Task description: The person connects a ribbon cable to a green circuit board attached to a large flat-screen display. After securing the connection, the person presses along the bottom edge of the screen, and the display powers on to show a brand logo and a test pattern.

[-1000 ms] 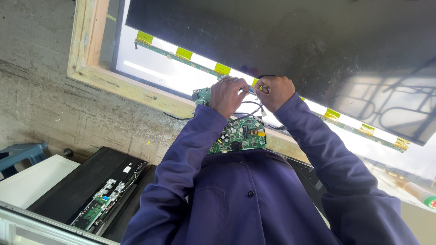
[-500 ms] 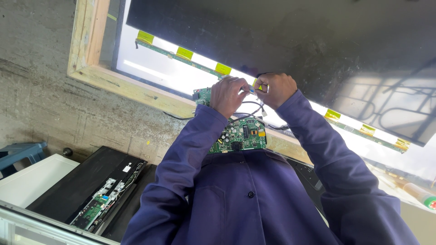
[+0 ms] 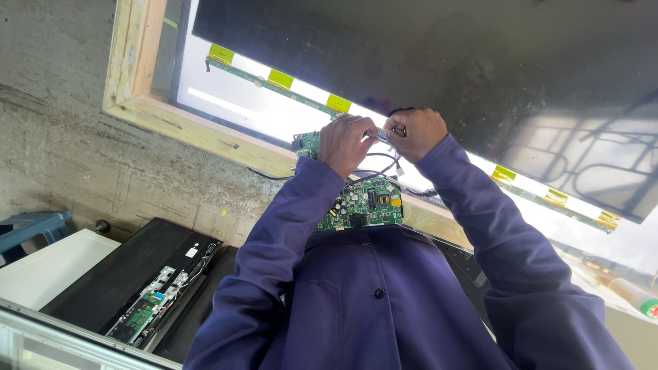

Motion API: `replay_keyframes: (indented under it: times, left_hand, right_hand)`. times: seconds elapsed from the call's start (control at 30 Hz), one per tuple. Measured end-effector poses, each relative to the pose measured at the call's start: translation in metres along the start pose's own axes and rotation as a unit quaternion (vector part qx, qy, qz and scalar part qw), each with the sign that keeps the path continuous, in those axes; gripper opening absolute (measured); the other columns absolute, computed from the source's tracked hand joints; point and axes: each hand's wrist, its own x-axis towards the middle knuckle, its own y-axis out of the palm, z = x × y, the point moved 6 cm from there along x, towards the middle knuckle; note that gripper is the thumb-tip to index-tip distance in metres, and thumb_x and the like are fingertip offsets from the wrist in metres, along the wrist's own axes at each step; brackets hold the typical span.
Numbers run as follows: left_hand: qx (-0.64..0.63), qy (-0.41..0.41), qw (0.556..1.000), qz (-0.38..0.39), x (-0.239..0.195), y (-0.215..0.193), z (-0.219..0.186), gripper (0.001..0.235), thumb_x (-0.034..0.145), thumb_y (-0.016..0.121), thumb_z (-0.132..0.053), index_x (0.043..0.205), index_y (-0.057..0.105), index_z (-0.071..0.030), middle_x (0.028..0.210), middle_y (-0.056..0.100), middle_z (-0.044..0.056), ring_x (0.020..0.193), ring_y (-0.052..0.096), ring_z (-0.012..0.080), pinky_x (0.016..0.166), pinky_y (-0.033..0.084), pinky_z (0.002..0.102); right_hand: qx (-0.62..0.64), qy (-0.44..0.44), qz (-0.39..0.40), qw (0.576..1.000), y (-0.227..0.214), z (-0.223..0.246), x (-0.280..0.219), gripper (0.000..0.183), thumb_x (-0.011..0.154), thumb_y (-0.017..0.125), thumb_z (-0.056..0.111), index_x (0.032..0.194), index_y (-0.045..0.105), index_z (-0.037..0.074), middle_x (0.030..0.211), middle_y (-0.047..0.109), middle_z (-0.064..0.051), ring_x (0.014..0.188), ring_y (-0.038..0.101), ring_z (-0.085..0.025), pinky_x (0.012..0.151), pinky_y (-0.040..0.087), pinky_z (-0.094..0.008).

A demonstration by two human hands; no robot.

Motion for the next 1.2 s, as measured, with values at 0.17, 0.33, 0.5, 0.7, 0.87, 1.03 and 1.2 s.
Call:
replay_keyframes:
  times: [0.17, 0.33, 0.5, 0.7, 0.87, 1.03, 1.2]
  left_hand:
    - [-0.001, -0.002, 1.0, 0.004, 0.0, -0.003, -0.003, 0.013, 0.08, 0.076, -0.013, 0.087, 0.066, -0.019, 0.085, 0.074, 0.0, 0.085, 0.072, 0.0204, 0.069, 0.06, 0.032]
    - [0.007, -0.005, 1.0, 0.013, 0.001, -0.003, -0.005, 0.012, 0.082, 0.074, -0.013, 0.089, 0.066, -0.019, 0.086, 0.074, 0.0, 0.085, 0.073, 0.0192, 0.07, 0.06, 0.032]
    - [0.004, -0.038, 0.999, 0.036, 0.0, -0.003, -0.006, 0.009, 0.084, 0.072, -0.014, 0.09, 0.067, -0.019, 0.087, 0.074, 0.0, 0.084, 0.073, 0.0186, 0.07, 0.06, 0.032]
    - [0.005, -0.038, 0.999, 0.033, -0.002, 0.007, -0.001, 0.007, 0.086, 0.071, -0.022, 0.091, 0.066, -0.019, 0.077, 0.072, 0.001, 0.077, 0.072, 0.0188, 0.067, 0.059, 0.035]
    - [-0.002, -0.062, 0.997, 0.041, 0.002, 0.014, 0.004, 0.009, 0.087, 0.069, -0.027, 0.09, 0.067, -0.019, 0.074, 0.071, -0.001, 0.074, 0.072, 0.0176, 0.065, 0.058, 0.034]
    - [-0.01, -0.081, 0.995, 0.052, 0.003, 0.017, 0.005, 0.015, 0.087, 0.065, -0.034, 0.088, 0.067, -0.02, 0.07, 0.069, -0.002, 0.074, 0.072, 0.0192, 0.065, 0.058, 0.037]
    - [-0.006, -0.11, 0.993, 0.051, 0.004, 0.013, 0.002, 0.022, 0.087, 0.06, -0.039, 0.086, 0.068, -0.019, 0.07, 0.07, -0.001, 0.074, 0.072, 0.0197, 0.066, 0.057, 0.037]
  right_hand:
    - [0.002, -0.023, 0.004, 1.0, 0.005, -0.005, 0.001, 0.007, 0.076, 0.069, 0.005, 0.081, 0.073, 0.009, 0.051, 0.058, -0.001, 0.043, 0.058, -0.019, 0.047, 0.042, -0.027]
    - [0.005, -0.033, -0.003, 0.999, 0.011, -0.011, 0.002, 0.01, 0.077, 0.068, 0.001, 0.081, 0.072, 0.009, 0.049, 0.056, 0.0, 0.039, 0.055, -0.018, 0.047, 0.042, -0.027]
    - [0.001, -0.046, -0.014, 0.999, 0.01, -0.01, 0.001, 0.008, 0.077, 0.07, 0.001, 0.081, 0.071, 0.008, 0.049, 0.056, -0.003, 0.039, 0.056, -0.022, 0.045, 0.041, -0.028]
    - [0.008, -0.044, -0.02, 0.999, 0.008, -0.008, -0.003, 0.011, 0.078, 0.069, -0.002, 0.083, 0.072, 0.007, 0.05, 0.058, -0.003, 0.036, 0.054, -0.018, 0.041, 0.04, -0.025]
    - [0.024, -0.039, -0.012, 0.999, 0.005, -0.004, -0.001, 0.011, 0.079, 0.067, -0.003, 0.085, 0.072, 0.005, 0.052, 0.06, -0.005, 0.036, 0.055, -0.018, 0.041, 0.04, -0.025]
    - [0.019, -0.038, -0.009, 0.999, 0.003, -0.003, -0.004, 0.011, 0.078, 0.068, -0.001, 0.085, 0.073, 0.007, 0.054, 0.062, -0.006, 0.04, 0.059, -0.022, 0.044, 0.042, -0.027]
    - [0.024, -0.041, -0.007, 0.999, 0.003, -0.004, -0.004, 0.01, 0.079, 0.069, 0.0, 0.086, 0.073, 0.006, 0.056, 0.063, -0.006, 0.043, 0.061, -0.022, 0.046, 0.044, -0.028]
